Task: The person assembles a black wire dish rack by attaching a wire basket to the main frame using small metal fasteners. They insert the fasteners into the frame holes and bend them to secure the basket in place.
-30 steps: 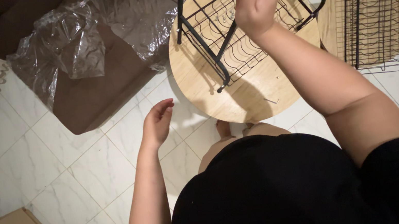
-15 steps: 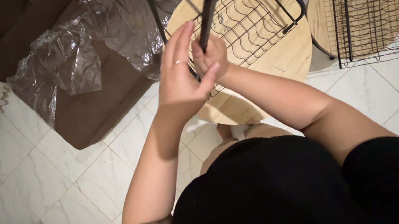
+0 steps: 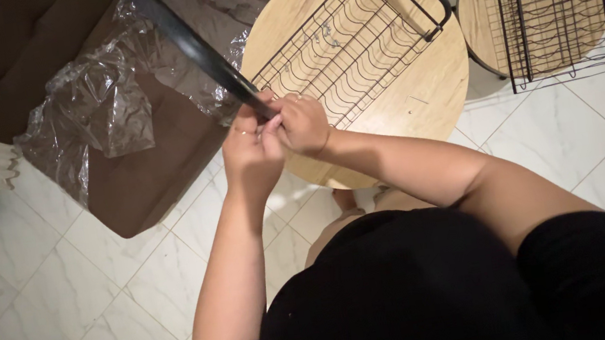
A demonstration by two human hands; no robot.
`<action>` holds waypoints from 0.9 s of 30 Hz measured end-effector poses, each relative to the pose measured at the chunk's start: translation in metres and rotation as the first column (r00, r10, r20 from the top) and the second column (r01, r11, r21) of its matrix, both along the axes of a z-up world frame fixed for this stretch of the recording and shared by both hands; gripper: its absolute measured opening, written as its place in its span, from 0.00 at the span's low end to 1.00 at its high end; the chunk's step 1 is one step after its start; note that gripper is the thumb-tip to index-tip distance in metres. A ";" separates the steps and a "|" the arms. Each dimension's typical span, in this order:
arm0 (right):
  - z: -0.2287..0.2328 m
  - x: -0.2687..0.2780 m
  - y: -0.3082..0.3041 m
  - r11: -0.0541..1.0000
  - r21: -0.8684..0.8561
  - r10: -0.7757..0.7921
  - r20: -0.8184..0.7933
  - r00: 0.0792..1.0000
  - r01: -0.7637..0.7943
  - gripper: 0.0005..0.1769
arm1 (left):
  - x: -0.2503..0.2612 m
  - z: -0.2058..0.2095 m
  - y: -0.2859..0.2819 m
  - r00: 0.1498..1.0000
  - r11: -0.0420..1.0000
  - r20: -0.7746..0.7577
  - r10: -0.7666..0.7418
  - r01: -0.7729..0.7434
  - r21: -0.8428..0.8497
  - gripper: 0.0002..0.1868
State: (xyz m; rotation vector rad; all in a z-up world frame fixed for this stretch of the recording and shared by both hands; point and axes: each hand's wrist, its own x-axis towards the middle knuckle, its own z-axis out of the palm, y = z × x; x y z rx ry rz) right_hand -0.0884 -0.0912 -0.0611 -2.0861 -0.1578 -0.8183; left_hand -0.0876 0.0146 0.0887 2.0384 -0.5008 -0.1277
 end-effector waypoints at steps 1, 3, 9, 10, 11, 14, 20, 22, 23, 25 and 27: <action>0.001 -0.001 0.002 1.000 0.009 0.009 0.014 1.000 -0.009 0.11 | -0.001 -0.003 0.003 1.000 1.000 -0.021 0.012 -0.013 -0.012 0.18; 0.004 0.000 0.005 0.999 0.025 0.026 0.042 0.999 -0.027 0.13 | 0.000 -0.007 0.008 1.000 0.999 0.000 0.028 -0.028 -0.030 0.17; 0.027 -0.009 -0.007 0.991 -0.044 0.124 -0.110 0.986 -0.129 0.23 | 0.010 -0.004 0.012 1.000 1.000 -0.029 0.007 -0.007 -0.018 0.17; 0.025 -0.011 -0.015 0.989 -0.008 0.148 -0.128 0.981 -0.150 0.25 | 0.012 -0.003 0.011 0.999 1.000 -0.036 0.000 -0.001 -0.016 0.17; 0.020 -0.018 -0.022 0.984 0.032 0.176 -0.153 0.972 -0.173 0.26 | 0.012 -0.003 0.012 0.999 1.000 -0.036 -0.009 0.008 -0.013 0.17; -0.011 -0.033 -0.054 0.992 0.090 0.102 -0.215 0.971 -0.085 0.20 | 0.020 -0.001 0.014 0.999 1.000 -0.037 -0.030 0.029 -0.007 0.19; -0.088 -0.055 -0.188 0.816 0.119 -0.449 -0.487 0.749 0.566 0.11 | 0.020 0.011 0.014 0.996 0.996 0.041 -0.073 0.075 -0.040 0.23; -0.097 -0.063 -0.243 0.824 0.067 -0.447 -0.532 0.719 0.562 0.10 | 0.013 0.013 0.014 0.998 0.994 0.012 -0.055 0.056 -0.089 0.27; -0.097 -0.060 -0.268 0.783 0.000 -0.476 -0.644 0.599 0.622 0.14 | 0.011 0.014 0.011 0.993 0.995 0.122 -0.005 0.017 -0.096 0.27; -0.089 -0.056 -0.317 0.748 -0.111 -0.625 -0.449 0.638 0.655 0.15 | 0.006 0.016 0.006 0.937 0.991 0.336 0.092 -0.054 -0.120 0.26; -0.074 -0.043 -0.370 0.833 -0.046 -0.552 -0.137 0.822 0.551 0.19 | 0.006 0.019 0.007 0.872 0.973 0.456 0.180 -0.090 -0.210 0.22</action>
